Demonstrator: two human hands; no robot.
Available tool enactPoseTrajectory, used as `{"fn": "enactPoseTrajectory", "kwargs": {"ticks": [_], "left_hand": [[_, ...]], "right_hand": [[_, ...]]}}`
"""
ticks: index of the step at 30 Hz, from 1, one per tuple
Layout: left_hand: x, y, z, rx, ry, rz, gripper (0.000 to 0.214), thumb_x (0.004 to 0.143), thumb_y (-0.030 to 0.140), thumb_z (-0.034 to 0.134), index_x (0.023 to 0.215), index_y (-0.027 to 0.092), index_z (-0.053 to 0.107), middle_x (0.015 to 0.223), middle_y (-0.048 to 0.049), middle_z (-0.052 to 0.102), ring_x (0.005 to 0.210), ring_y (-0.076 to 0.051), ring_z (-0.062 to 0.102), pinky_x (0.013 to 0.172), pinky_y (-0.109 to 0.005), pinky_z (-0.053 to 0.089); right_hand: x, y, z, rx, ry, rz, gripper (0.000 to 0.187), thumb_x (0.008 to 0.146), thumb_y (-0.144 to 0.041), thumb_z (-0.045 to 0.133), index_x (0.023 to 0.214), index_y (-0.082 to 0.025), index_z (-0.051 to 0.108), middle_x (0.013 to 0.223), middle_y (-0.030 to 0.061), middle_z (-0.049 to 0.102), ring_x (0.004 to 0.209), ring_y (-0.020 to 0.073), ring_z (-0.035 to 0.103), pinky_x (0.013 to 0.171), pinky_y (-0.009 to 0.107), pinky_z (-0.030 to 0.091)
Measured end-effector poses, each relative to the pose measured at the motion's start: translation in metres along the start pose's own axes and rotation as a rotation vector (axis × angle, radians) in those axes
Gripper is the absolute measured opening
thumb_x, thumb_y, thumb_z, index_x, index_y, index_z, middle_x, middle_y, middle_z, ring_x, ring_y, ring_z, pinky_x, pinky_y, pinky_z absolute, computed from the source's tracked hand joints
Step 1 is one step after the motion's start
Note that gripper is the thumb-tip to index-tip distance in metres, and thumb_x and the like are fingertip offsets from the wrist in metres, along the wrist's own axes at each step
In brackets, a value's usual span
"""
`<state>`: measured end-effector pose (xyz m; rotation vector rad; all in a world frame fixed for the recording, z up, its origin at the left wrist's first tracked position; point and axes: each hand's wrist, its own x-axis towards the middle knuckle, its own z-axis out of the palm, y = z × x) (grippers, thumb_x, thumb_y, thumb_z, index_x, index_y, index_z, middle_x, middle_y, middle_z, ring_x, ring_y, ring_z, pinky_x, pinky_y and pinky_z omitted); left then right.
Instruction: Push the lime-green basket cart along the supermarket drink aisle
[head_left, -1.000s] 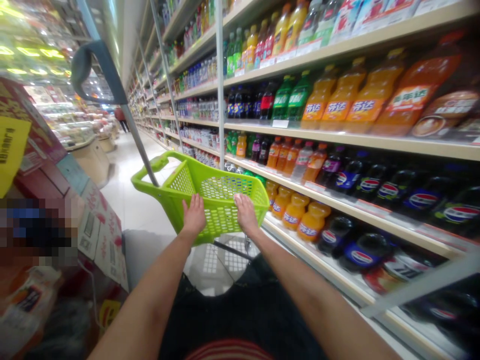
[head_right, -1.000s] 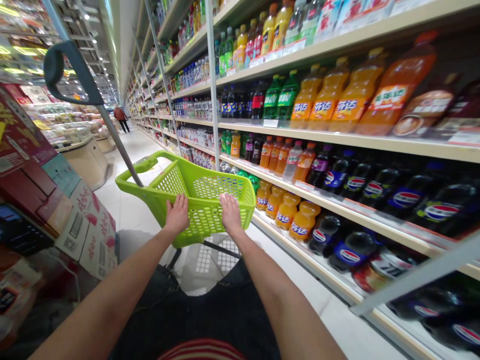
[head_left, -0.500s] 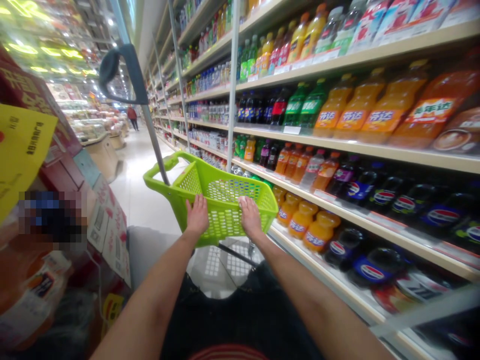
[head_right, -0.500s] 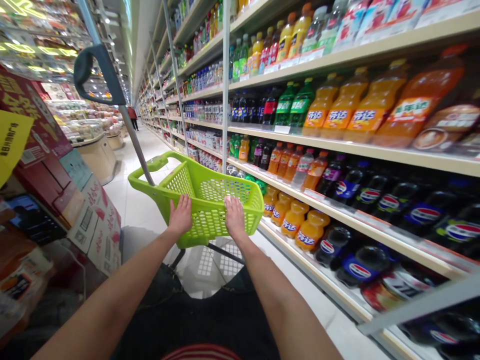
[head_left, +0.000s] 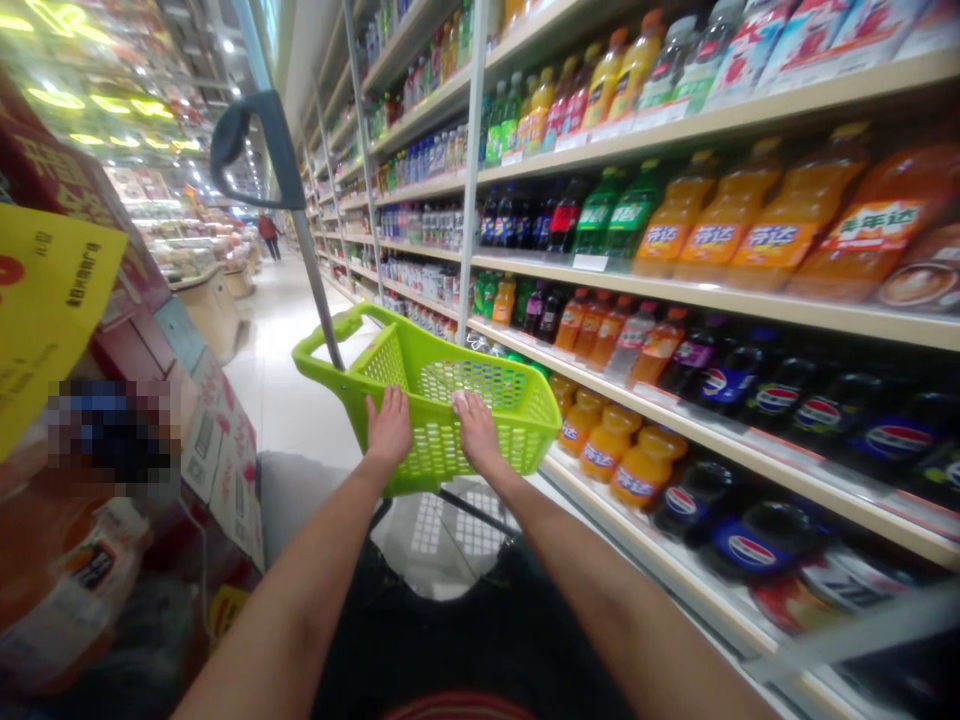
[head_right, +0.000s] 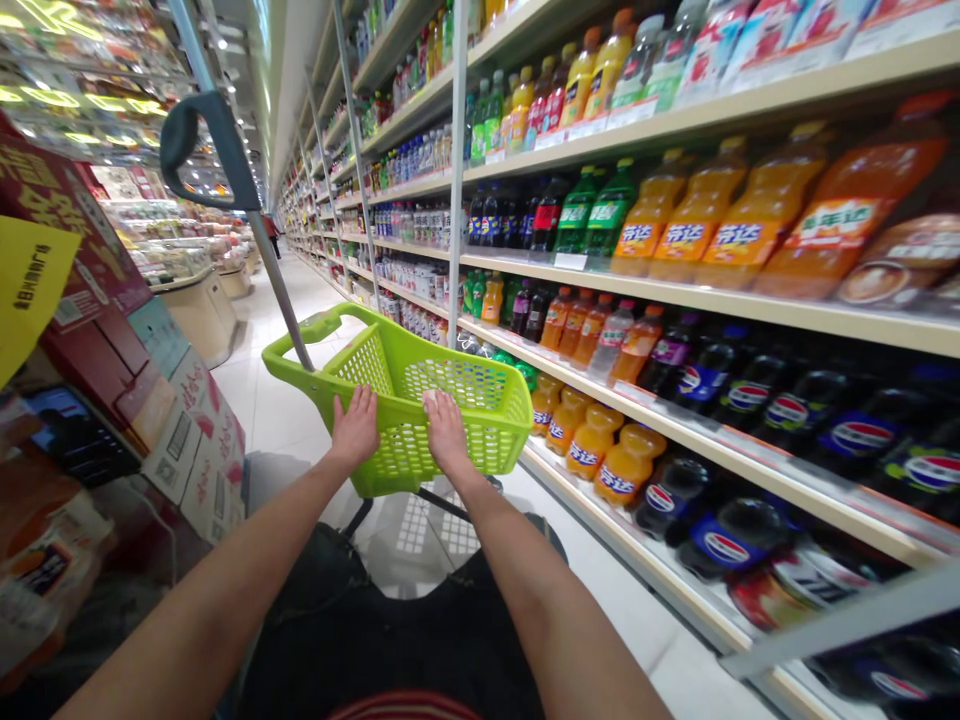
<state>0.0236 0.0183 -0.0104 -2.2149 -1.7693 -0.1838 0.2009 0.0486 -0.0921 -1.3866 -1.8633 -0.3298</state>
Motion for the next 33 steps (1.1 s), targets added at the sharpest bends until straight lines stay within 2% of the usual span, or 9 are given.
{"fn": "enactPoseTrajectory", "kwargs": {"ticks": [3, 8, 11, 15, 18, 20, 24, 29, 33], "left_hand": [[0.0, 0.006, 0.002, -0.025, 0.009, 0.008, 0.066, 0.073, 0.013, 0.038, 0.137, 0.008, 0.025, 0.147, -0.0113, 0.018, 0.135, -0.024, 0.012, 0.107, -0.054, 0.008], [-0.004, 0.013, 0.001, -0.036, 0.041, 0.067, 0.065, 0.074, 0.014, 0.035, 0.137, 0.007, 0.023, 0.148, -0.0097, 0.016, 0.136, -0.023, 0.01, 0.107, -0.054, 0.008], [-0.008, -0.002, -0.003, -0.029, 0.036, 0.011, 0.066, 0.073, 0.015, 0.036, 0.138, 0.008, 0.022, 0.148, -0.0098, 0.016, 0.136, -0.023, 0.009, 0.108, -0.053, 0.007], [-0.016, -0.032, -0.004, -0.01, 0.045, -0.066, 0.069, 0.072, 0.015, 0.038, 0.138, 0.008, 0.021, 0.148, -0.0096, 0.013, 0.136, -0.024, 0.006, 0.108, -0.054, 0.007], [-0.022, -0.042, -0.002, -0.006, 0.012, -0.08, 0.07, 0.071, 0.015, 0.039, 0.138, 0.007, 0.021, 0.148, -0.0098, 0.012, 0.136, -0.025, 0.007, 0.107, -0.054, 0.008], [-0.025, -0.044, -0.001, -0.014, 0.012, -0.087, 0.07, 0.07, 0.015, 0.039, 0.138, 0.007, 0.022, 0.148, -0.0096, 0.012, 0.136, -0.024, 0.007, 0.107, -0.053, 0.009], [-0.023, -0.053, -0.004, -0.045, 0.065, -0.144, 0.071, 0.07, 0.015, 0.04, 0.138, 0.009, 0.022, 0.148, -0.0086, 0.013, 0.136, -0.022, 0.008, 0.109, -0.05, 0.01], [-0.008, -0.081, -0.021, -0.095, 0.135, -0.326, 0.073, 0.069, 0.018, 0.042, 0.138, 0.005, 0.019, 0.148, -0.0121, 0.012, 0.136, -0.023, 0.009, 0.108, -0.051, 0.013], [0.002, -0.097, -0.032, -0.064, 0.088, -0.297, 0.066, 0.074, 0.019, 0.038, 0.137, 0.007, 0.023, 0.148, -0.0115, 0.014, 0.136, -0.025, 0.009, 0.107, -0.054, 0.012]], "right_hand": [[-0.001, 0.005, -0.002, -0.042, -0.019, 0.035, 0.05, 0.079, 0.0, 0.032, 0.127, -0.01, 0.045, 0.135, 0.0155, 0.041, 0.13, 0.0223, 0.027, 0.103, 0.045, 0.029], [0.011, -0.028, 0.011, -0.011, -0.014, -0.096, 0.051, 0.081, -0.001, 0.032, 0.13, -0.012, 0.041, 0.137, 0.013, 0.038, 0.131, 0.0202, 0.025, 0.106, 0.041, 0.025], [0.014, -0.038, 0.012, 0.009, -0.03, -0.115, 0.053, 0.081, -0.002, 0.032, 0.131, -0.015, 0.039, 0.138, 0.0121, 0.038, 0.131, 0.0216, 0.025, 0.104, 0.044, 0.026], [0.009, -0.025, 0.007, -0.012, -0.058, -0.057, 0.054, 0.08, -0.005, 0.036, 0.132, -0.018, 0.038, 0.139, 0.0127, 0.036, 0.131, 0.0255, 0.025, 0.101, 0.052, 0.026], [0.009, -0.019, 0.01, 0.005, -0.031, -0.064, 0.055, 0.077, -0.006, 0.041, 0.131, -0.017, 0.039, 0.138, 0.0137, 0.037, 0.13, 0.0246, 0.026, 0.101, 0.05, 0.028], [0.015, -0.024, 0.016, 0.032, -0.002, -0.096, 0.056, 0.076, -0.003, 0.038, 0.13, -0.017, 0.04, 0.137, 0.0123, 0.039, 0.129, 0.0223, 0.029, 0.101, 0.047, 0.03], [0.037, -0.058, 0.029, 0.096, 0.013, -0.188, 0.057, 0.077, -0.001, 0.035, 0.131, -0.018, 0.04, 0.136, 0.0094, 0.041, 0.128, 0.019, 0.031, 0.103, 0.04, 0.033], [0.069, -0.113, 0.041, 0.127, 0.001, -0.252, 0.053, 0.079, -0.002, 0.038, 0.131, -0.012, 0.04, 0.136, 0.0134, 0.04, 0.129, 0.0215, 0.031, 0.104, 0.039, 0.031], [0.086, -0.145, 0.045, 0.15, -0.017, -0.334, 0.052, 0.081, -0.006, 0.039, 0.131, -0.018, 0.041, 0.138, 0.0086, 0.039, 0.129, 0.0213, 0.031, 0.105, 0.039, 0.032]]}}
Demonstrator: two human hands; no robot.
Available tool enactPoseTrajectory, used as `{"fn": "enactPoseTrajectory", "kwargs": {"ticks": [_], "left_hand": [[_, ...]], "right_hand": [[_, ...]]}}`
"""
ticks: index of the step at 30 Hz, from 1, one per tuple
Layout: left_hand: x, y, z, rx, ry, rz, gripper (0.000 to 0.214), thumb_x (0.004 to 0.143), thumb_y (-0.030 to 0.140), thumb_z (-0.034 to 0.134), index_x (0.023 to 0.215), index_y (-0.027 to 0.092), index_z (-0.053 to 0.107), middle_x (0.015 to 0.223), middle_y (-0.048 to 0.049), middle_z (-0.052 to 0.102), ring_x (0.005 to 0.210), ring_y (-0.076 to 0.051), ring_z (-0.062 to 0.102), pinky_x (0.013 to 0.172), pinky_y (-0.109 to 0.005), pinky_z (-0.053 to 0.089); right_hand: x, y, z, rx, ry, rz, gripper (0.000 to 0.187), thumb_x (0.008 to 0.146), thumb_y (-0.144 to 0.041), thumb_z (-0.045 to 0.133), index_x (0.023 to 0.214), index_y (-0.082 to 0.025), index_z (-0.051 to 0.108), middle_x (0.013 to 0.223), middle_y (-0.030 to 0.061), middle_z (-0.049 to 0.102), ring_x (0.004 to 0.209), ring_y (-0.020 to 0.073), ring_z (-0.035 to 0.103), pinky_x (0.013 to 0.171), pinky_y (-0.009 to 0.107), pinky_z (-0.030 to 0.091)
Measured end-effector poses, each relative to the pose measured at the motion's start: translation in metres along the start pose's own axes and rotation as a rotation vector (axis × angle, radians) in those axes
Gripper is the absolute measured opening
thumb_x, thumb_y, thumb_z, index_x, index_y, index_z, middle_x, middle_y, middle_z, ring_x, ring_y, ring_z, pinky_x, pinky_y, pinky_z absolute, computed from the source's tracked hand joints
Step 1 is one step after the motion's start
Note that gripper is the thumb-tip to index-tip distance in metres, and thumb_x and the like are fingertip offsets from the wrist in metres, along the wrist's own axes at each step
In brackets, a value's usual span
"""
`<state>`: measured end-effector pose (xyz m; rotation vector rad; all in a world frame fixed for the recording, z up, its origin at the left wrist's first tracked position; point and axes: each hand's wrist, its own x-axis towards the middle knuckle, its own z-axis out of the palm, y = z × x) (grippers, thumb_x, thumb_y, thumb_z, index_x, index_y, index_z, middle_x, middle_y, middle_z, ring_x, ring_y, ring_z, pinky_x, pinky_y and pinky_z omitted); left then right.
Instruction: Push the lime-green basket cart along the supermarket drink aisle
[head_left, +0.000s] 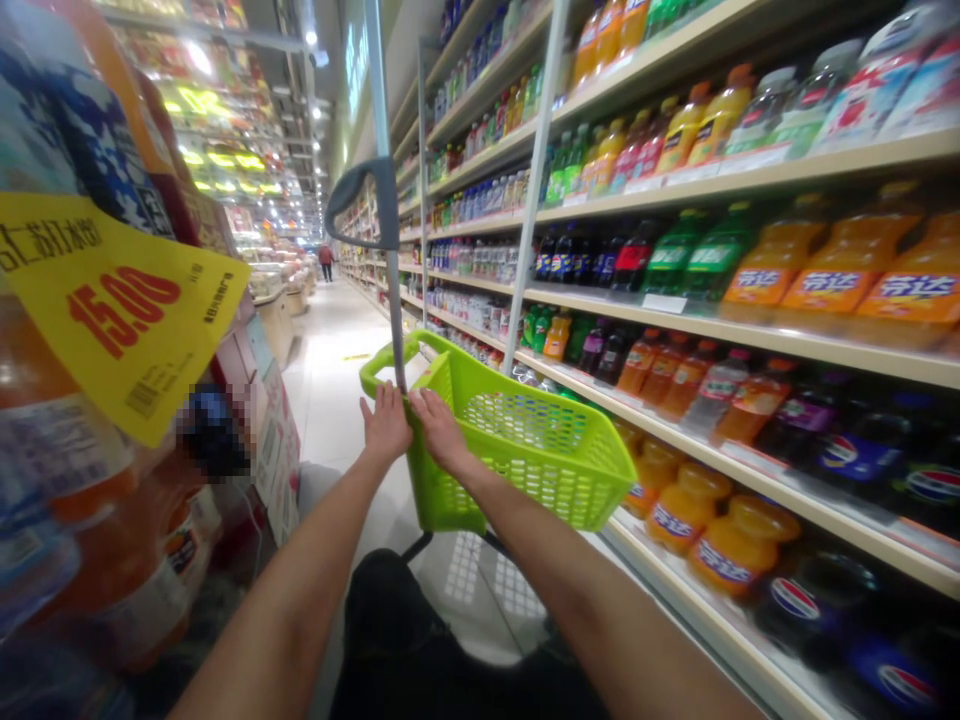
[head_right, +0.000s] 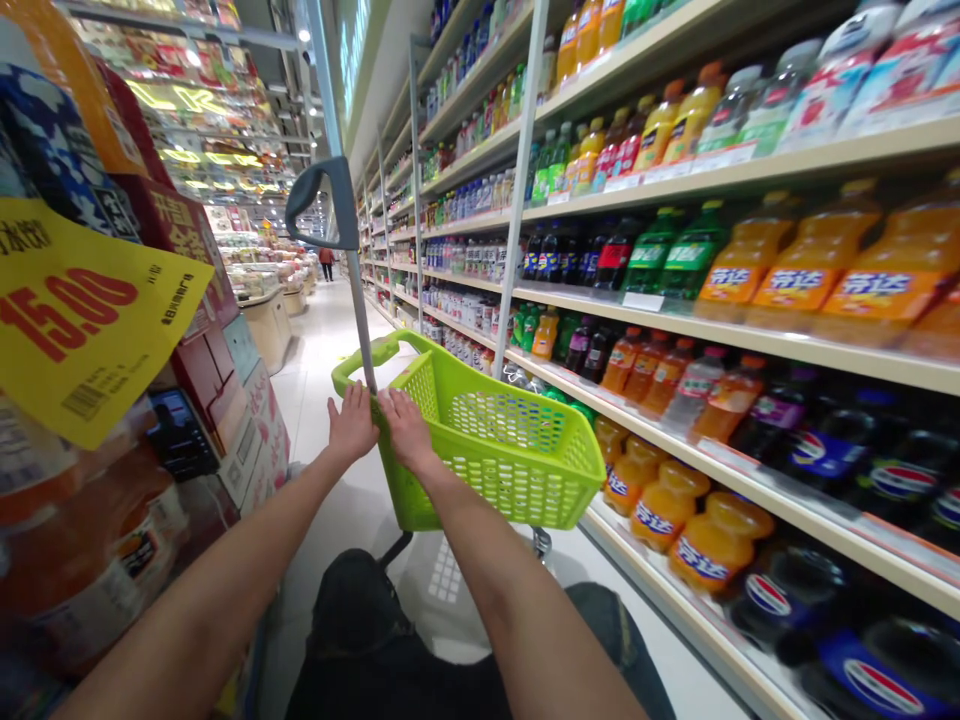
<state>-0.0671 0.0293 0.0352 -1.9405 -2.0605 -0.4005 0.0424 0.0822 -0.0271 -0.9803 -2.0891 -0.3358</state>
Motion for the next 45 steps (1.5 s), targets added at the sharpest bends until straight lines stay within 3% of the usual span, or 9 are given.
{"fn": "enactPoseTrajectory", "kwargs": {"ticks": [5, 10, 13, 16, 25, 28, 32, 35, 45], "left_hand": [[0.002, -0.01, -0.008, -0.028, 0.004, -0.03, 0.067, 0.075, 0.021, 0.039, 0.138, 0.009, 0.021, 0.148, -0.0116, 0.015, 0.136, -0.023, 0.011, 0.107, -0.053, 0.013], [0.012, -0.021, -0.025, -0.077, 0.105, -0.067, 0.075, 0.069, 0.019, 0.045, 0.138, 0.008, 0.018, 0.148, -0.0123, 0.014, 0.136, -0.024, 0.009, 0.107, -0.053, 0.013], [0.021, -0.023, -0.039, -0.093, 0.148, -0.08, 0.076, 0.067, 0.016, 0.044, 0.138, 0.008, 0.019, 0.148, -0.0121, 0.014, 0.136, -0.024, 0.009, 0.107, -0.053, 0.013], [0.025, -0.022, -0.048, -0.108, 0.173, -0.086, 0.078, 0.065, 0.016, 0.044, 0.138, 0.007, 0.018, 0.148, -0.0111, 0.011, 0.136, -0.023, 0.008, 0.107, -0.052, 0.013], [0.023, -0.032, -0.056, -0.117, 0.173, -0.103, 0.076, 0.067, 0.017, 0.045, 0.139, 0.01, 0.019, 0.148, -0.0099, 0.011, 0.136, -0.022, 0.006, 0.108, -0.051, 0.011], [0.026, -0.031, -0.058, -0.101, 0.158, -0.099, 0.078, 0.067, 0.017, 0.046, 0.139, 0.009, 0.017, 0.149, -0.0099, 0.009, 0.136, -0.022, 0.004, 0.108, -0.051, 0.01], [0.029, -0.023, -0.057, -0.086, 0.161, -0.082, 0.079, 0.067, 0.016, 0.045, 0.14, 0.008, 0.014, 0.149, -0.0095, 0.007, 0.137, -0.022, 0.004, 0.108, -0.051, 0.01], [0.026, -0.02, -0.051, -0.083, 0.155, -0.076, 0.077, 0.068, 0.015, 0.044, 0.139, 0.009, 0.015, 0.149, -0.0097, 0.009, 0.136, -0.022, 0.006, 0.108, -0.051, 0.011], [0.002, -0.04, -0.003, -0.05, 0.116, -0.085, 0.077, 0.069, 0.015, 0.045, 0.139, 0.01, 0.014, 0.148, -0.0114, 0.011, 0.136, -0.023, 0.006, 0.108, -0.051, 0.011]], "right_hand": [[0.038, -0.012, -0.022, 0.047, 0.12, -0.102, 0.05, 0.082, -0.006, 0.037, 0.13, -0.017, 0.043, 0.136, 0.0073, 0.041, 0.13, 0.0199, 0.029, 0.106, 0.037, 0.031], [0.12, -0.02, -0.084, -0.005, 0.327, -0.186, 0.052, 0.085, -0.006, 0.03, 0.135, -0.02, 0.035, 0.141, 0.0059, 0.034, 0.135, 0.0203, 0.016, 0.109, 0.043, 0.024], [0.168, -0.028, -0.116, -0.092, 0.301, -0.275, 0.05, 0.087, -0.007, 0.029, 0.135, -0.02, 0.035, 0.142, 0.0054, 0.032, 0.135, 0.0206, 0.012, 0.109, 0.045, 0.02], [0.19, -0.03, -0.125, -0.167, 0.232, -0.336, 0.047, 0.087, -0.007, 0.032, 0.133, -0.016, 0.038, 0.142, 0.0077, 0.032, 0.135, 0.0221, 0.012, 0.109, 0.046, 0.019], [0.129, -0.007, -0.08, -0.272, -0.032, -0.616, 0.051, 0.078, -0.002, 0.042, 0.128, -0.011, 0.043, 0.136, 0.0116, 0.041, 0.131, 0.024, 0.027, 0.107, 0.045, 0.026], [0.137, -0.007, -0.092, -0.278, -0.035, -0.623, 0.049, 0.08, -0.004, 0.042, 0.129, -0.011, 0.043, 0.136, 0.0122, 0.041, 0.131, 0.0243, 0.027, 0.107, 0.044, 0.025], [0.17, -0.016, -0.121, -0.264, 0.076, -0.499, 0.049, 0.082, -0.004, 0.037, 0.13, -0.01, 0.04, 0.139, 0.0117, 0.037, 0.133, 0.025, 0.02, 0.109, 0.046, 0.018], [0.177, -0.019, -0.128, -0.259, 0.07, -0.478, 0.048, 0.083, -0.006, 0.036, 0.13, -0.01, 0.04, 0.139, 0.0112, 0.036, 0.133, 0.0249, 0.02, 0.109, 0.047, 0.018], [0.1, -0.006, -0.065, -0.227, -0.041, -0.56, 0.048, 0.083, -0.008, 0.037, 0.131, -0.007, 0.039, 0.137, 0.0134, 0.039, 0.131, 0.0258, 0.026, 0.109, 0.045, 0.02]]}}
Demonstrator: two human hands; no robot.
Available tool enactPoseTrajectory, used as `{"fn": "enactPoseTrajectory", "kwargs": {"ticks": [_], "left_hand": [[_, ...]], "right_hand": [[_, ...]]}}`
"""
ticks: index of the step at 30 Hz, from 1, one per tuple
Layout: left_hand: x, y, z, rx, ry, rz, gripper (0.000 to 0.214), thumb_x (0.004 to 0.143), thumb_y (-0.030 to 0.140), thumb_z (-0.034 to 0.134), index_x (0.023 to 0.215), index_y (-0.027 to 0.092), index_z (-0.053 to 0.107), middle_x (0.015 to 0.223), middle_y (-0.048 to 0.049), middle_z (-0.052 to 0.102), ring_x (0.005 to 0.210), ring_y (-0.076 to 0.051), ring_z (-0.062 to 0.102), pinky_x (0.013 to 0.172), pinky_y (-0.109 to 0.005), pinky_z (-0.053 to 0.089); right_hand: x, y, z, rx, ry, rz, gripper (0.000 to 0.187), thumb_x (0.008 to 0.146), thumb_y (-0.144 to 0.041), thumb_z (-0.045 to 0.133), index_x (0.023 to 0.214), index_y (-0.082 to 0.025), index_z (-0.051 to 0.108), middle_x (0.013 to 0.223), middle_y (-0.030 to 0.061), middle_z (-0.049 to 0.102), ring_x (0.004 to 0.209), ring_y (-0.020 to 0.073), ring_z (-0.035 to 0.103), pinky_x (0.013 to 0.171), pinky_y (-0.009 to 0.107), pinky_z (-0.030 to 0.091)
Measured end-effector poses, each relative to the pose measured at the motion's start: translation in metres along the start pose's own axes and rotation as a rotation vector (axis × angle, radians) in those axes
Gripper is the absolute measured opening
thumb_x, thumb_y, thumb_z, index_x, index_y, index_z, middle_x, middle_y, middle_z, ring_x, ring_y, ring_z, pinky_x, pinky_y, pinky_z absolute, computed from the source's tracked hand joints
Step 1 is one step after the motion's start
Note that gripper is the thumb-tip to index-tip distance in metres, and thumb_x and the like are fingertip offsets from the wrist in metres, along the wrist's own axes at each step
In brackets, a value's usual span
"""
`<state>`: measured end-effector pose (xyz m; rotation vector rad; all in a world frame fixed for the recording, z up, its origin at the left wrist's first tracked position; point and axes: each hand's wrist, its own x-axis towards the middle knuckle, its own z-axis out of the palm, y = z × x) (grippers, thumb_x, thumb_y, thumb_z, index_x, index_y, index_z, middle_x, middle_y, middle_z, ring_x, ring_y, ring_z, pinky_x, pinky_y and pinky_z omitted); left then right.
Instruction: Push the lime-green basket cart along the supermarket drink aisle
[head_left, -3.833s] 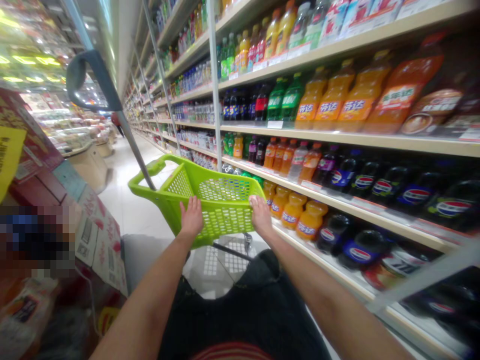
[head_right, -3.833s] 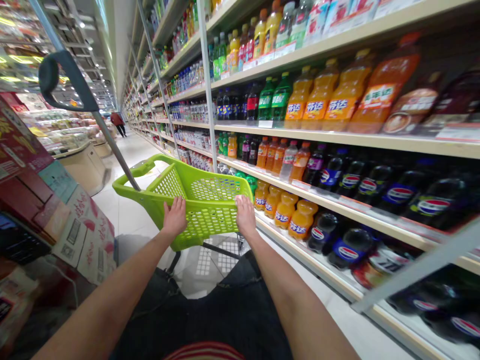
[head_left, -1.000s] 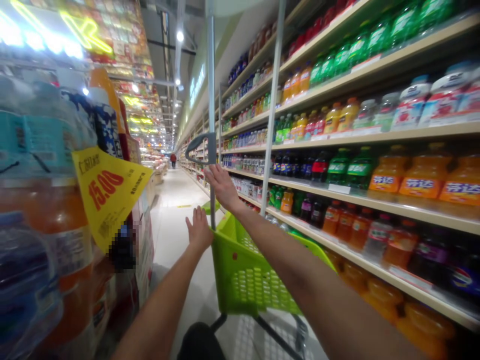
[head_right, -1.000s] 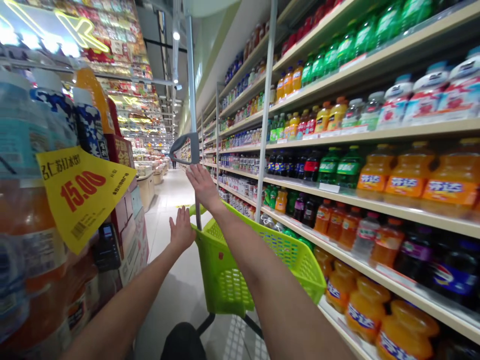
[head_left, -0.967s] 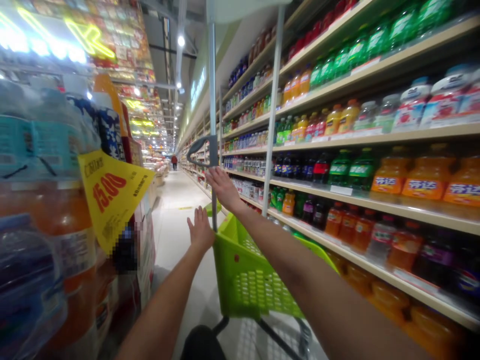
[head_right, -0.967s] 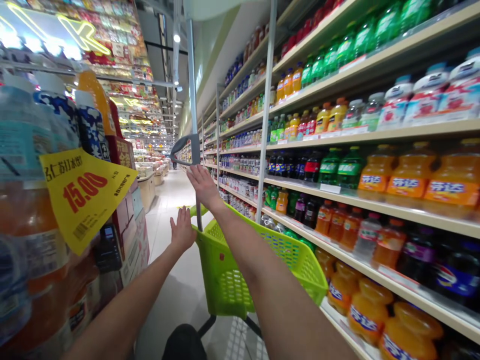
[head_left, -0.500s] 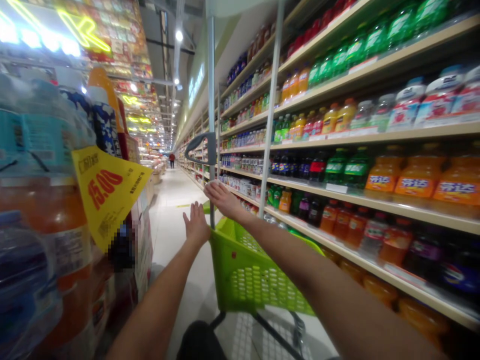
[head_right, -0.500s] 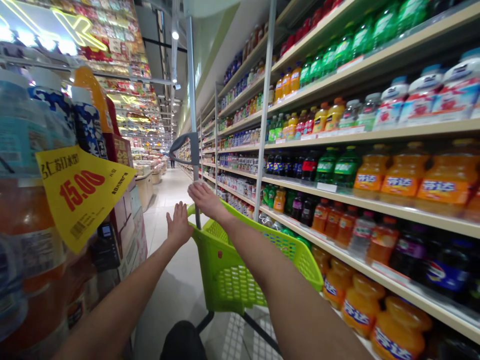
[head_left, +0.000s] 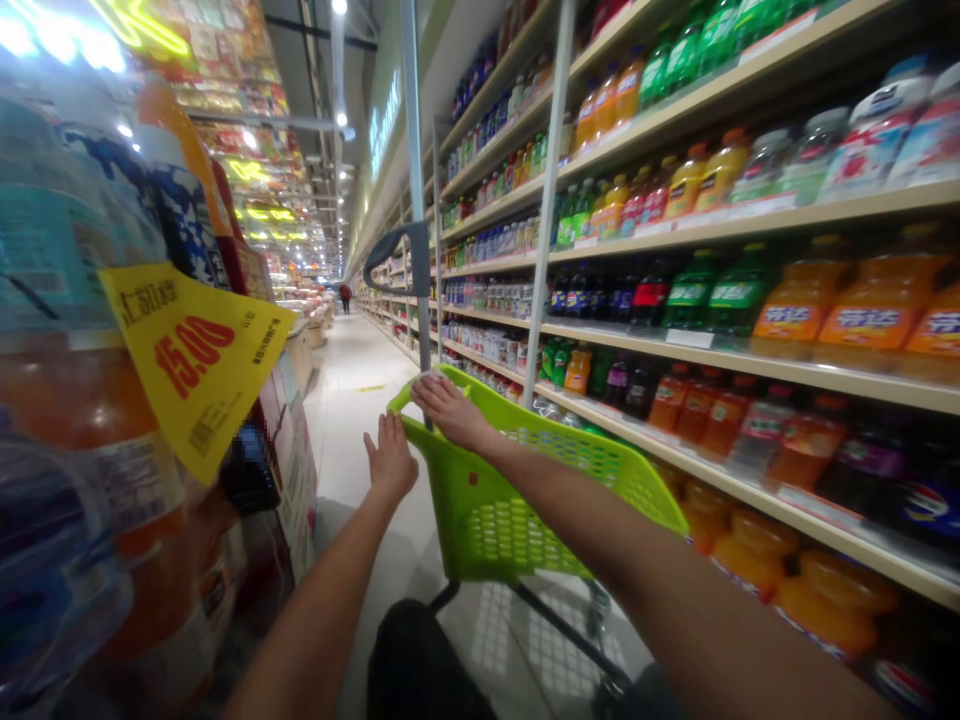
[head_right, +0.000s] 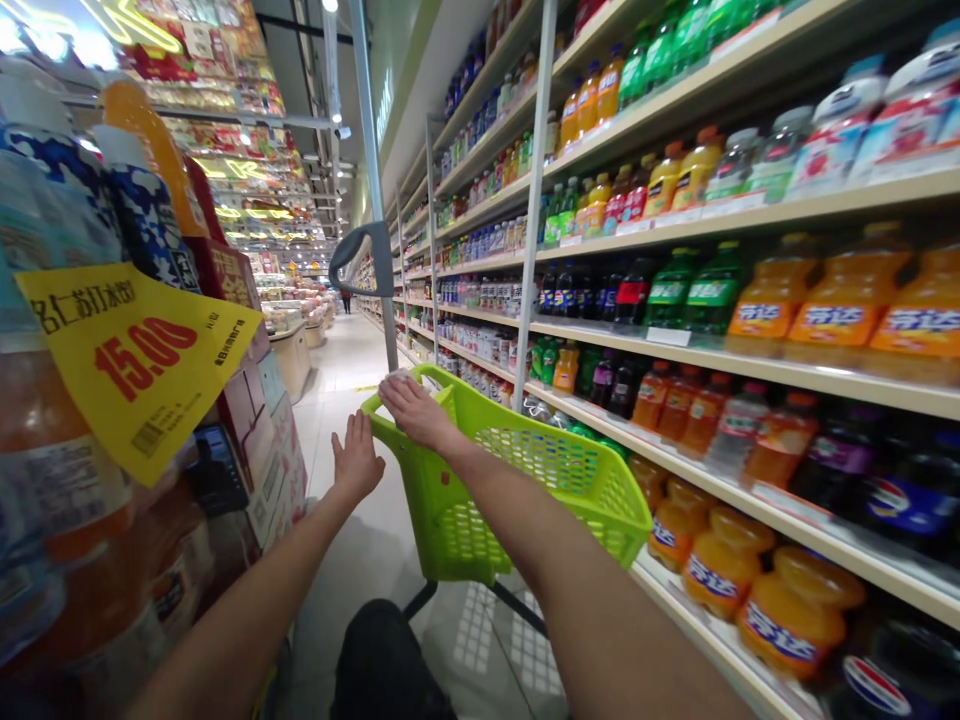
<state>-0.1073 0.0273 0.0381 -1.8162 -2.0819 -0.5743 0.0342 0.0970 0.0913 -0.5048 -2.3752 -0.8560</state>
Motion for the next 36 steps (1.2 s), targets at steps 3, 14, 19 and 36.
{"fn": "enactPoseTrajectory", "kwargs": {"ticks": [3, 14, 19, 36], "left_hand": [[-0.005, -0.004, 0.005, 0.003, -0.023, -0.014, 0.078, 0.068, 0.014, 0.046, 0.139, 0.01, 0.014, 0.148, -0.0114, 0.01, 0.136, -0.023, 0.006, 0.108, -0.051, 0.011], [-0.015, 0.0, 0.013, -0.009, -0.033, 0.004, 0.077, 0.068, 0.014, 0.045, 0.139, 0.006, 0.015, 0.149, -0.0102, 0.009, 0.136, -0.022, 0.006, 0.108, -0.051, 0.01], [-0.017, 0.0, 0.012, -0.007, -0.036, 0.017, 0.077, 0.067, 0.013, 0.045, 0.138, 0.006, 0.016, 0.148, -0.0111, 0.01, 0.136, -0.023, 0.007, 0.108, -0.052, 0.01], [-0.028, 0.005, 0.016, 0.016, -0.048, 0.04, 0.076, 0.068, 0.014, 0.045, 0.138, 0.006, 0.018, 0.148, -0.012, 0.013, 0.136, -0.023, 0.008, 0.108, -0.051, 0.011]], "right_hand": [[-0.002, -0.004, 0.001, 0.004, -0.018, 0.009, 0.049, 0.082, -0.007, 0.037, 0.132, -0.008, 0.038, 0.137, 0.0131, 0.039, 0.131, 0.0249, 0.026, 0.109, 0.045, 0.02], [-0.005, -0.02, 0.01, -0.017, -0.017, 0.091, 0.044, 0.085, -0.008, 0.036, 0.128, -0.006, 0.042, 0.136, 0.0137, 0.04, 0.129, 0.0277, 0.03, 0.106, 0.047, 0.026], [-0.032, -0.039, 0.032, -0.013, -0.029, 0.035, 0.041, 0.086, -0.009, 0.036, 0.126, -0.006, 0.045, 0.132, 0.0145, 0.045, 0.126, 0.0264, 0.035, 0.104, 0.046, 0.03], [-0.047, -0.057, 0.046, 0.081, -0.101, 0.169, 0.046, 0.085, -0.007, 0.035, 0.13, -0.01, 0.041, 0.137, 0.0133, 0.039, 0.129, 0.0249, 0.03, 0.105, 0.047, 0.027]]}}
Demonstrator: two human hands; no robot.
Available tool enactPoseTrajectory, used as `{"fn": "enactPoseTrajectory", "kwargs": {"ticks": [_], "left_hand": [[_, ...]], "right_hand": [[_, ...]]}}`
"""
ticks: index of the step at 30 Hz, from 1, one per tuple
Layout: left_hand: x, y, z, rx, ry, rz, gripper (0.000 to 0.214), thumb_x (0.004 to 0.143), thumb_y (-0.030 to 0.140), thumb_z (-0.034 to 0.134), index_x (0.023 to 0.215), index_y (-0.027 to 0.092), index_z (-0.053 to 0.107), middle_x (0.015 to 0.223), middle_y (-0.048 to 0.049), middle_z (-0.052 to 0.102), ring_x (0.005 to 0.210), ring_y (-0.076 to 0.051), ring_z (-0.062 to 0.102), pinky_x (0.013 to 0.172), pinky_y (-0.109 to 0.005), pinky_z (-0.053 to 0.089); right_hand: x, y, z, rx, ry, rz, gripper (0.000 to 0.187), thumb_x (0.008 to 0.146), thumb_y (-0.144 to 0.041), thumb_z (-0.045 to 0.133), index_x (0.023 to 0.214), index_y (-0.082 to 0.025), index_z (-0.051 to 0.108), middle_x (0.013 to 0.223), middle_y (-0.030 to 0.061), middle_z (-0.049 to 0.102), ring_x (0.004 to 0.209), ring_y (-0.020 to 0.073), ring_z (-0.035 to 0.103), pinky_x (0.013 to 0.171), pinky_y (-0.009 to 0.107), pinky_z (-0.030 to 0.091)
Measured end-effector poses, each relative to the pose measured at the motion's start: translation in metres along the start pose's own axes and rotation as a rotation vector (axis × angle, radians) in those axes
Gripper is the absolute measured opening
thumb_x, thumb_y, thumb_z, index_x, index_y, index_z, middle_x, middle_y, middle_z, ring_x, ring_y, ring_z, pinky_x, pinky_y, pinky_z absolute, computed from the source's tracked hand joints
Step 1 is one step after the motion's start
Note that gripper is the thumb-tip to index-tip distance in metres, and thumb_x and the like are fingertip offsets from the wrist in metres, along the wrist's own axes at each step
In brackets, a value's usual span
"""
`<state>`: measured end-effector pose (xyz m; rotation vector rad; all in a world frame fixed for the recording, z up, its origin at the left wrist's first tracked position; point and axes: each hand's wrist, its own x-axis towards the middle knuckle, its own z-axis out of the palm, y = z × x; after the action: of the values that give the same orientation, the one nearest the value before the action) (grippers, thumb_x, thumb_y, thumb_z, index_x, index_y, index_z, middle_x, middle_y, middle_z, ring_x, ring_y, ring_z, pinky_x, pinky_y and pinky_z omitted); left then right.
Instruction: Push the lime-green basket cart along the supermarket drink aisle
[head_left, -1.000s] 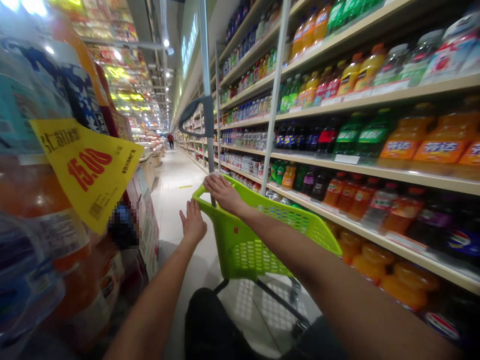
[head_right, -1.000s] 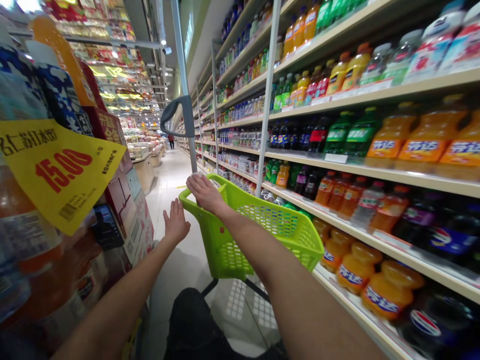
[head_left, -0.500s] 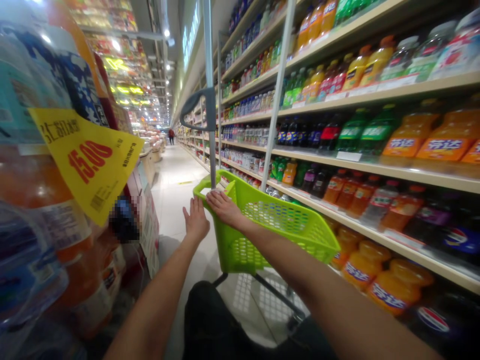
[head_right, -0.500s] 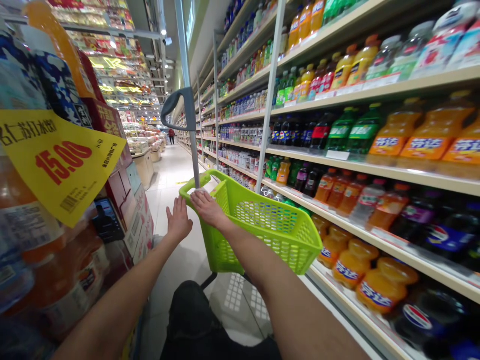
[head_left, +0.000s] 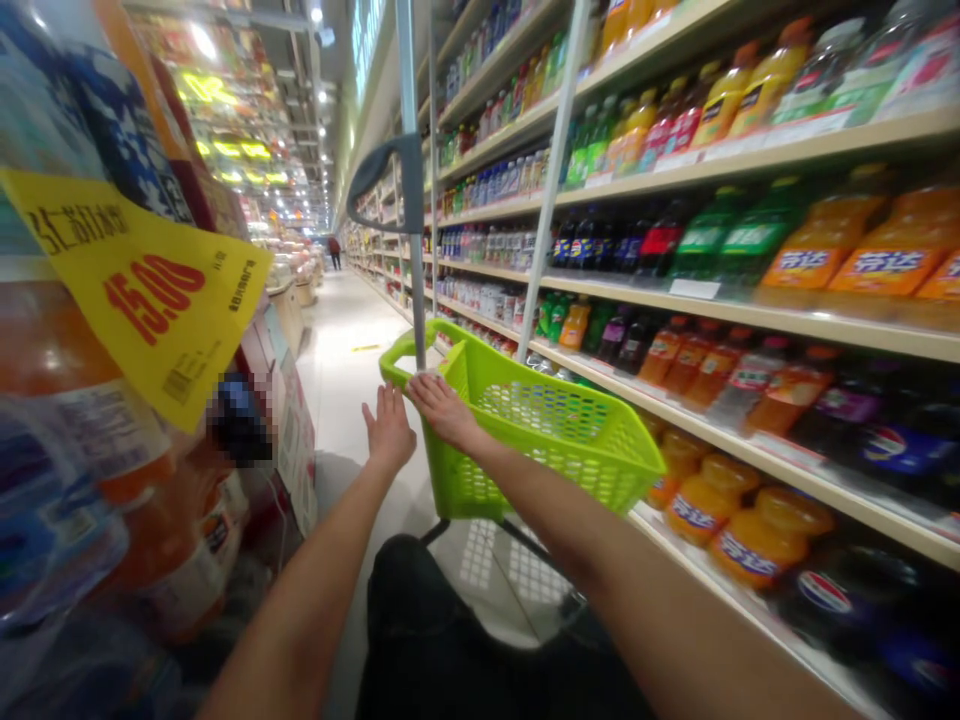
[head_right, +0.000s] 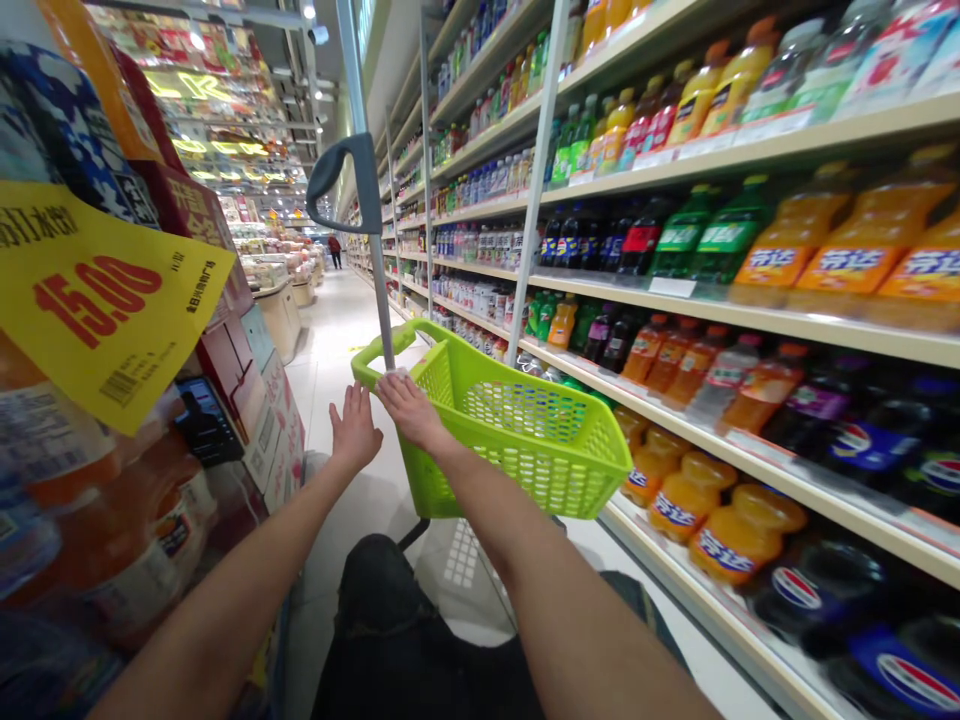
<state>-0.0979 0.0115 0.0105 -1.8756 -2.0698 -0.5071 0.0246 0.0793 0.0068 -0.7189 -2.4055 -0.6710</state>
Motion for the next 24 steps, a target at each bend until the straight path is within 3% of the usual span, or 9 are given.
{"fn": "enactPoseTrajectory", "kwargs": {"ticks": [9, 14, 19, 24], "left_hand": [[-0.022, -0.006, 0.025, 0.044, -0.032, 0.042, 0.071, 0.07, 0.013, 0.04, 0.138, 0.007, 0.021, 0.148, -0.0112, 0.012, 0.136, -0.022, 0.01, 0.108, -0.05, 0.013], [-0.026, -0.001, 0.028, 0.042, -0.041, 0.07, 0.071, 0.068, 0.012, 0.04, 0.137, 0.006, 0.023, 0.148, -0.0114, 0.015, 0.136, -0.023, 0.01, 0.107, -0.053, 0.011], [-0.019, -0.002, 0.017, 0.035, -0.006, -0.019, 0.075, 0.067, 0.015, 0.042, 0.138, 0.005, 0.019, 0.147, -0.0128, 0.015, 0.136, -0.023, 0.01, 0.107, -0.052, 0.01], [-0.024, -0.006, 0.017, 0.068, -0.064, -0.044, 0.075, 0.067, 0.016, 0.044, 0.137, 0.005, 0.02, 0.147, -0.0146, 0.015, 0.136, -0.025, 0.012, 0.107, -0.053, 0.012]], "right_hand": [[-0.06, -0.038, 0.044, 0.093, -0.094, -0.001, 0.042, 0.083, -0.005, 0.04, 0.124, -0.01, 0.048, 0.132, 0.0156, 0.045, 0.127, 0.025, 0.033, 0.102, 0.046, 0.033], [-0.054, -0.034, 0.03, 0.151, -0.053, -0.039, 0.042, 0.085, -0.008, 0.037, 0.127, -0.011, 0.045, 0.133, 0.0143, 0.045, 0.129, 0.0223, 0.031, 0.104, 0.045, 0.031], [-0.028, -0.017, 0.003, 0.122, -0.006, 0.0, 0.044, 0.087, -0.008, 0.034, 0.13, -0.01, 0.041, 0.136, 0.0134, 0.04, 0.131, 0.0224, 0.026, 0.108, 0.044, 0.025], [-0.052, -0.021, 0.018, 0.1, -0.123, 0.006, 0.042, 0.084, -0.007, 0.039, 0.125, -0.007, 0.046, 0.134, 0.016, 0.042, 0.129, 0.0254, 0.03, 0.106, 0.046, 0.029]]}}
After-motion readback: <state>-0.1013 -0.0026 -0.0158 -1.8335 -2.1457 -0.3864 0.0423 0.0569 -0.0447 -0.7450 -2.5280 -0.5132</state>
